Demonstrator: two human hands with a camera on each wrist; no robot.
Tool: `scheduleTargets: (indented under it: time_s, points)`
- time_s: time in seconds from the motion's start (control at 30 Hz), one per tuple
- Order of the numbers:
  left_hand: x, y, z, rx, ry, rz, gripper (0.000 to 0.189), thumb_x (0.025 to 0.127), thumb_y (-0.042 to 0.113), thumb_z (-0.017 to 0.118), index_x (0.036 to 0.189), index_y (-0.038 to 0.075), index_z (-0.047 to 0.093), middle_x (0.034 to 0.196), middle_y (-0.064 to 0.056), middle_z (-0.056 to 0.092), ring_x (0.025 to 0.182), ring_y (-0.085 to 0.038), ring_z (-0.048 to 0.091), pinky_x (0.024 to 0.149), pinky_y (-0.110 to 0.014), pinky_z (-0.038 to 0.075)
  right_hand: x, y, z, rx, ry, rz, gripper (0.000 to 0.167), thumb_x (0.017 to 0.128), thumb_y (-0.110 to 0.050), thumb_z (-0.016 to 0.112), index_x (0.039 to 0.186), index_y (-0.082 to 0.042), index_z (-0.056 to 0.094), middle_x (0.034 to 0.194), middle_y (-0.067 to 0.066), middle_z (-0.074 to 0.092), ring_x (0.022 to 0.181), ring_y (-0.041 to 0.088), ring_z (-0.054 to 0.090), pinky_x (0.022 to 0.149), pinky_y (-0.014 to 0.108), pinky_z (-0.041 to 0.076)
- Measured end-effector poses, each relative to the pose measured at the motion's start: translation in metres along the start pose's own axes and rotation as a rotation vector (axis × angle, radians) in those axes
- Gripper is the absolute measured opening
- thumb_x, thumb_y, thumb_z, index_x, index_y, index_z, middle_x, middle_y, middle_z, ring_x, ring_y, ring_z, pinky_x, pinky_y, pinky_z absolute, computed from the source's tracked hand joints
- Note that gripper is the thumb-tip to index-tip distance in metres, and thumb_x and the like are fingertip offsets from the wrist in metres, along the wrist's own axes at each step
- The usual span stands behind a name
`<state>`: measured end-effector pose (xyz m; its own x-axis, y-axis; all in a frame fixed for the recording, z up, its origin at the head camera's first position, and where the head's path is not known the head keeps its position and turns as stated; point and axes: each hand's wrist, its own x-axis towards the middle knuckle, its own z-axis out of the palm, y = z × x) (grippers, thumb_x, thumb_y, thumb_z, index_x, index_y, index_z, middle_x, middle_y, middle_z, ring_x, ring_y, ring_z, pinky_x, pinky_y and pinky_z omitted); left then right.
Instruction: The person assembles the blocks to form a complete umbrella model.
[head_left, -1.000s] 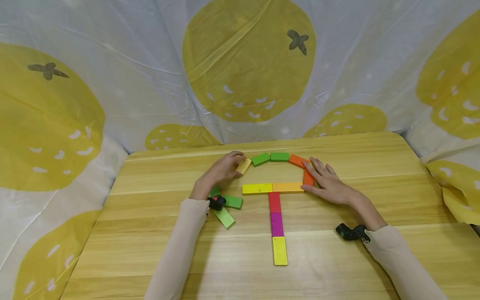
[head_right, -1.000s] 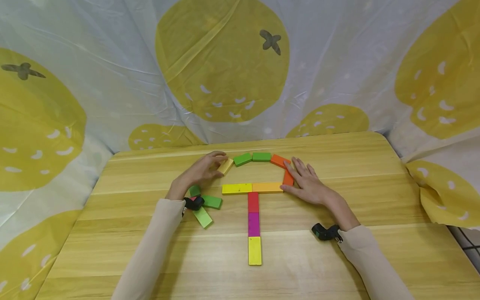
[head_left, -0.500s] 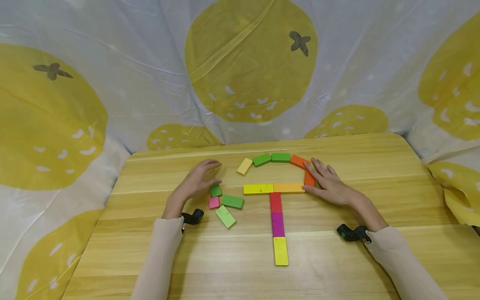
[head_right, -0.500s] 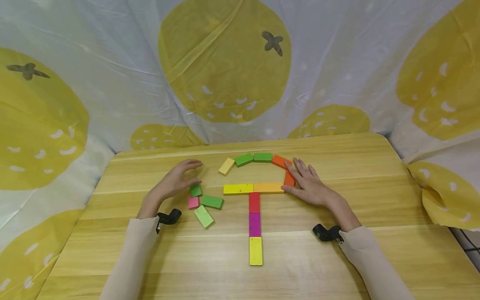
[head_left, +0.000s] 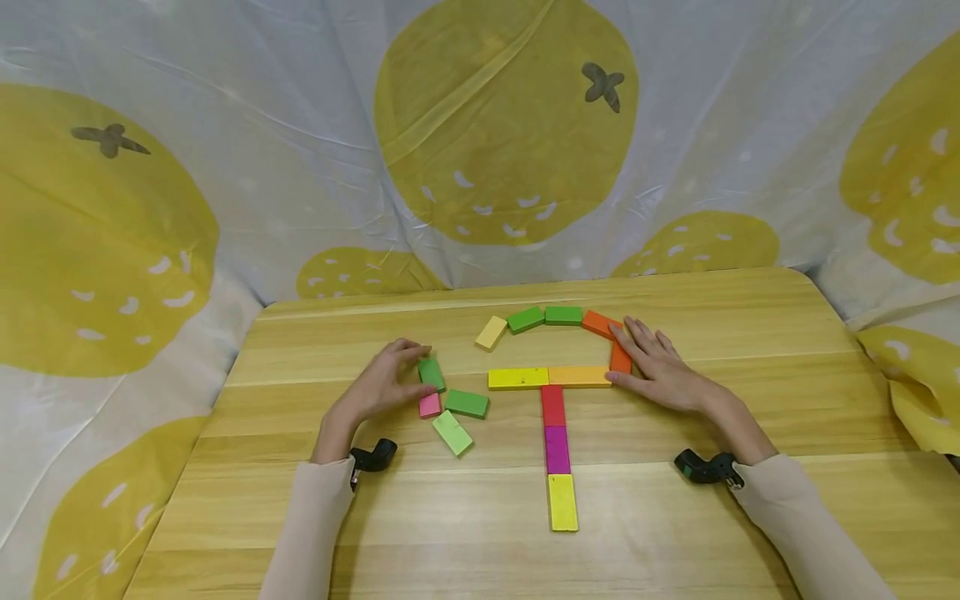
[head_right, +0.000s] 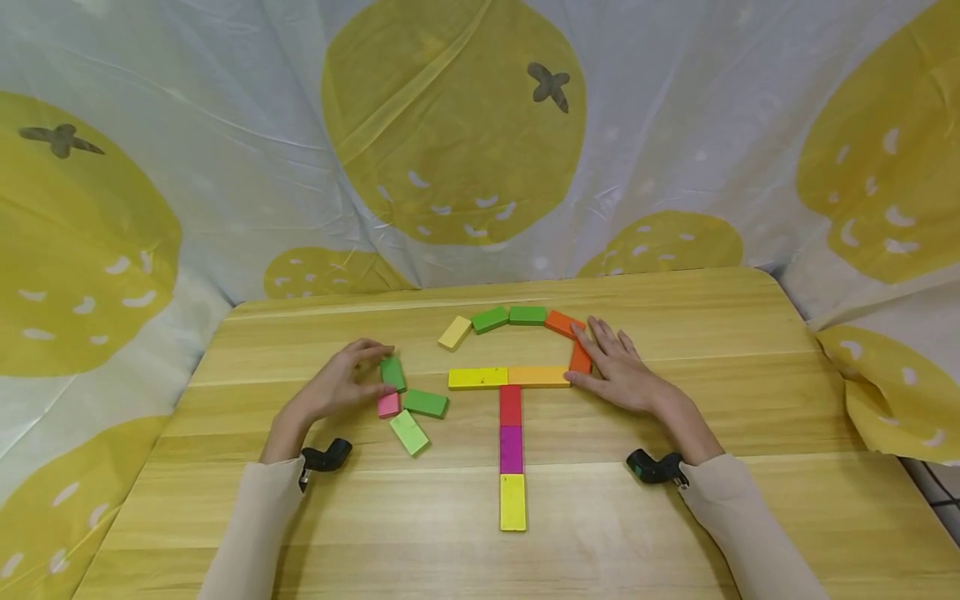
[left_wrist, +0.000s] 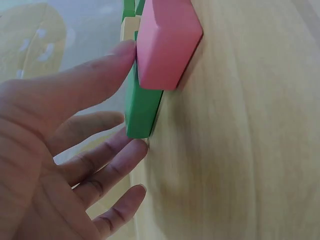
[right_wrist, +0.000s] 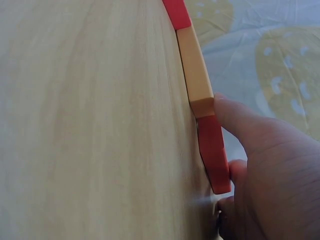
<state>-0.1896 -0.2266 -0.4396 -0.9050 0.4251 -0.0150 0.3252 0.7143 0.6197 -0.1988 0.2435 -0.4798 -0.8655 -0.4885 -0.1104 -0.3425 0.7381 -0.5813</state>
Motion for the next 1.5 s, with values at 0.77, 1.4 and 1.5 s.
scheduleTargets:
  time_s: [0.77,1.4,1.5]
  points:
    - [-0.005,-0.001,0.006,0.0,0.053,-0.033,0.061,0.09,0.016,0.081,0.143,-0.004,0.058,0.136,-0.019,0.058,0.125,-0.038,0.058,0.107,-0.055,0.049,-0.001,-0.001,-0.001,0.001,0.0,0.002,0.087,0.106,-0.046,0.055,0.168,-0.013,0.004,0.173,0.022,-0.008,0.161,0.044,-0.008,0.126,0.066,-0.008]
    - [0.022,0.035,0.012,-0.007,-0.087,0.133,0.056,0.092,0.01,0.078,0.142,-0.005,0.059,0.141,-0.021,0.058,0.128,-0.036,0.058,0.111,-0.051,0.05,-0.001,-0.001,0.001,0.01,0.021,-0.009,0.088,0.105,-0.047,0.056,0.168,-0.013,0.006,0.173,0.024,-0.005,0.161,0.045,-0.006,0.126,0.067,-0.007]
    - [0.027,0.038,0.016,0.006,-0.116,0.129,0.055,0.093,0.009,0.077,0.143,-0.005,0.058,0.142,-0.021,0.058,0.127,-0.036,0.058,0.111,-0.051,0.05,-0.001,0.0,0.002,0.014,0.037,-0.018,0.088,0.104,-0.046,0.058,0.168,-0.012,0.007,0.173,0.025,-0.004,0.16,0.045,-0.005,0.126,0.067,-0.006]
